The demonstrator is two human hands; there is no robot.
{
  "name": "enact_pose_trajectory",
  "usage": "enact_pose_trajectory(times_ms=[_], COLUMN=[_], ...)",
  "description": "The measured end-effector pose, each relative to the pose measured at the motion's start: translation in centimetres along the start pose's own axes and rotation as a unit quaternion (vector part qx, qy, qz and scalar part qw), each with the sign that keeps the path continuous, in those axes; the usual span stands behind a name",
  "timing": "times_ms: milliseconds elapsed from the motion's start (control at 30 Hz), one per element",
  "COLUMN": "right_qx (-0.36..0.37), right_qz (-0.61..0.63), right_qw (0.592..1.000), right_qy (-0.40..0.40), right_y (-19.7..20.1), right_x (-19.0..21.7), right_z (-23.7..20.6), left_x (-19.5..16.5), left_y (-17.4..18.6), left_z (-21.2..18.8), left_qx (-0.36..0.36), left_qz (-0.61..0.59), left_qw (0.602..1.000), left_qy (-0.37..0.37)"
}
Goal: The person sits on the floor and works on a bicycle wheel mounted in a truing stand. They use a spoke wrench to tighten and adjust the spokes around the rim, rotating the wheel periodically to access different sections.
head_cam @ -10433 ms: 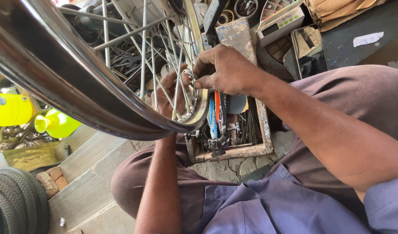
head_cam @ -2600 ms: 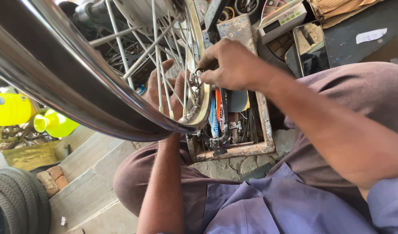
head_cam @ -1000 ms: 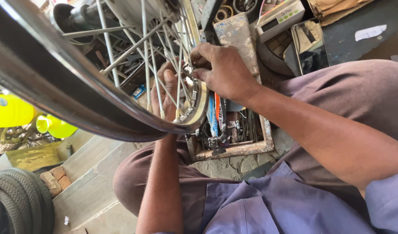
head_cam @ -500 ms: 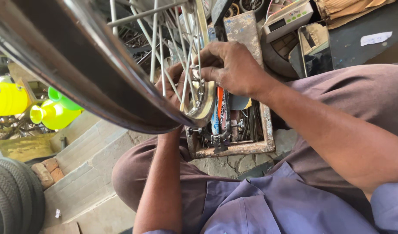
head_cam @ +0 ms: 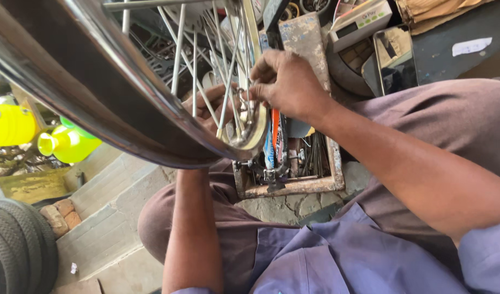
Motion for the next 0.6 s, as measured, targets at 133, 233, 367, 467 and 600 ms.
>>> enact_pose_trajectory(times_ms=[133, 233, 367, 467, 600], right_qx=[0.088, 0.108, 0.100, 0.099, 0.044], right_qz=[0.044, 0.018, 0.019, 0.008, -0.030], right_qw=[0.993, 0.994, 0.995, 0.995, 0.996], right_qy=[-0.060, -0.005, -0.012, -0.004, 0.075], right_y=[0.4, 1.0, 1.3, 1.1, 1.2], right_x=[-0.5, -0.1, -0.1, -0.1, 0.5], right_z=[-0.1, -0.3, -0.4, -0.4, -0.6], left_x=[0.2, 0.2, 0.8, 1.4, 0.9], left_y=[-0.2, -0.7, -1.5, -1.8, -1.7], left_z=[0.1, 0.5, 1.0, 0.3, 0.2], left_qx=[0.135, 0.126, 0.025, -0.060, -0.070], left_qz=[-0.110, -0.138, -0.018, 0.053, 0.148], left_qw=[0.981, 0.978, 0.997, 0.991, 0.985], left_qy=[0.085, 0.095, 0.078, 0.108, 0.054])
Point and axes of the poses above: each hand's wrist, its own z-axis towards the middle knuckle, its own y-axis out of the back of the hand, x = y × z, the point moved 4 cm from there along z, towards the middle knuckle, and after that the axes turned 1 degree about x, right-handed, at the moved point
